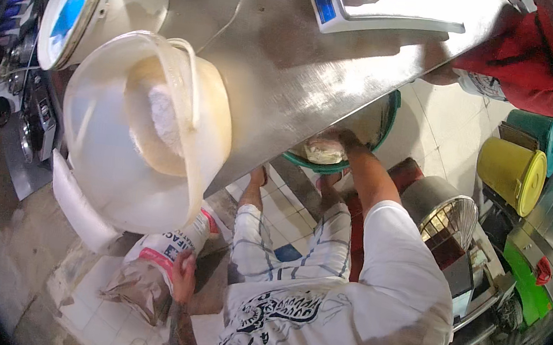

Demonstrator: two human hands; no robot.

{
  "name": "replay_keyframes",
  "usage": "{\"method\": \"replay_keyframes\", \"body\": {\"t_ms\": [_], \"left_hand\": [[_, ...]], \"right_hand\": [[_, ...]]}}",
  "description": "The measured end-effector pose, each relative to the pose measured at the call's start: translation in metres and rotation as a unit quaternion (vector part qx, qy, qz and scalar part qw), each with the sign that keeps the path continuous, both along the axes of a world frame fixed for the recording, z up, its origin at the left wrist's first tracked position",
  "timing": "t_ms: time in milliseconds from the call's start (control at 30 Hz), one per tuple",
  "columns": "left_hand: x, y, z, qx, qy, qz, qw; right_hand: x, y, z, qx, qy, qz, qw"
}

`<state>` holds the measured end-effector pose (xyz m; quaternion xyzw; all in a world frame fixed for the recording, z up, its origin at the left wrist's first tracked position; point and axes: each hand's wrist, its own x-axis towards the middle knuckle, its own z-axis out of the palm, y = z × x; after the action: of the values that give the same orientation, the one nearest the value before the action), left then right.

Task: The person scoops flour from bins into a bucket, weighs it on a hanging scale, adds other ingredients from containers weighed on a digital scale, mixes the ingredients in a basin by hand, and feeds portions of dough into a machine.

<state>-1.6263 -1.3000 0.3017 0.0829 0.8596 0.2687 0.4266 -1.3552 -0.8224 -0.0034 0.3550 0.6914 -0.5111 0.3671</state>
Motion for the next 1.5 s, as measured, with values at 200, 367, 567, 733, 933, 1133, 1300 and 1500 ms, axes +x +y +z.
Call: {"method": "replay_keyframes", "body": {"t_ms": [200,367,567,733,933,1133,1300,1500], "left_hand": [[0.036,0.168,0.139,0.212,0.05,-0.227,0.949],[0.046,0.28,0.253,0.489,0.125,-0.525,0.685],[0.064,0.256,0.401,0.453,0.314,-0.568,0.611],[0.065,0.258,0.472,0.383,0.313,-0.528,0.69],[0.07,0.17,0.456,0.472,0.501,-0.343,0.639],[0.079,0.195,0.488,0.425,0.42,-0.349,0.722],[0.065,0.188,0.492,0.524,0.15,-0.006,0.838],[0.075,0.209,0.446,0.496,0.414,-0.103,0.756]], "right_hand": [[0.014,-0.004,0.009,-0.057,0.142,-0.089,0.984],[0.07,-0.006,0.1,-0.009,0.437,-0.096,0.894],[0.121,-0.029,0.26,-0.203,0.381,-0.546,0.718],[0.102,0.039,0.353,0.325,0.428,-0.307,0.786],[-0.109,0.154,0.511,0.056,0.488,-0.416,0.765],[-0.222,0.245,0.522,0.427,0.444,-0.131,0.777],[-0.308,0.224,0.53,0.624,0.23,-0.006,0.747],[-0.311,0.22,0.52,0.643,0.296,-0.09,0.7]]}}
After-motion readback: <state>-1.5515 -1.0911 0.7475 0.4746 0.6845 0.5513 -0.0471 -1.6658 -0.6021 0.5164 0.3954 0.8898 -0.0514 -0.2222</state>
